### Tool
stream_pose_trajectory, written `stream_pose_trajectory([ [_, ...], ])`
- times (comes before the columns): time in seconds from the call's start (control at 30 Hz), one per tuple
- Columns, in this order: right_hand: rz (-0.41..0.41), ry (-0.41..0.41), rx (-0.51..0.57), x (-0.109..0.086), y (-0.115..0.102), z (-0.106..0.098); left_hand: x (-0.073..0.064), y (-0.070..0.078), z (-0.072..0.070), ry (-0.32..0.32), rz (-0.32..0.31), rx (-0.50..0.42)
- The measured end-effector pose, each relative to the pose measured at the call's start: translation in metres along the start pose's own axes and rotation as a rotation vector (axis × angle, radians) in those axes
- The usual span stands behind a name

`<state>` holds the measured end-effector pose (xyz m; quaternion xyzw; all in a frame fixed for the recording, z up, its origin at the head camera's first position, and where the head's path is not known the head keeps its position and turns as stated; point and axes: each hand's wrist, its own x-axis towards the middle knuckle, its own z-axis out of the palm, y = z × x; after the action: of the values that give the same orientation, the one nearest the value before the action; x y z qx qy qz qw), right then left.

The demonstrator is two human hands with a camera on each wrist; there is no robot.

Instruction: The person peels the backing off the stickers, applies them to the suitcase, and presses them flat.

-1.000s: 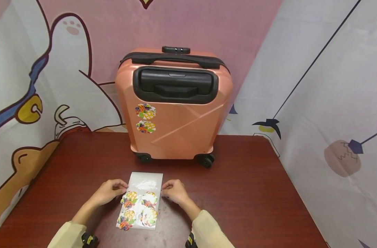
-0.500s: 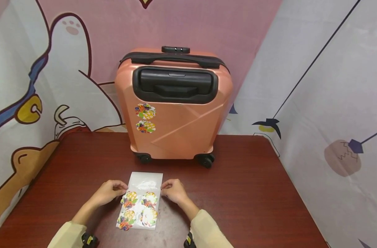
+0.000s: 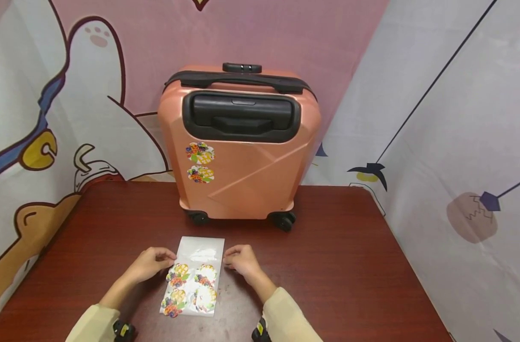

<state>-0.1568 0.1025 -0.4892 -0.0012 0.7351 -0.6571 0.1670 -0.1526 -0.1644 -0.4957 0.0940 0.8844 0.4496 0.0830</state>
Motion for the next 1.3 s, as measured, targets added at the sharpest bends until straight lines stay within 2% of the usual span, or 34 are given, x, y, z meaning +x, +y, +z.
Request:
stream_pose_trajectory([
  [0.53, 0.031, 0.005, 0.073, 0.0062, 0.0042, 0.0026, 0.0014, 0.0025, 0.0021, 0.036, -0.071, 0.025],
  [0.83, 0.018, 0.018, 0.136, 0.0091, 0.0035, 0.0038, 0.0026, 0.0010, 0.0005, -0.015, -0.030, -0.092],
  [1.1, -0.001, 0.039, 0.186, 0.0079, 0.0041, 0.0066, 0.0023, 0.0028, 0.0031, 0.026, -0.061, -0.096],
  [1.3, -0.006, 0.022, 0.233, 0.0079, 0.0055, 0.0070, 0.0037, -0.0001, 0.0048, 0.034, -0.072, -0.170],
])
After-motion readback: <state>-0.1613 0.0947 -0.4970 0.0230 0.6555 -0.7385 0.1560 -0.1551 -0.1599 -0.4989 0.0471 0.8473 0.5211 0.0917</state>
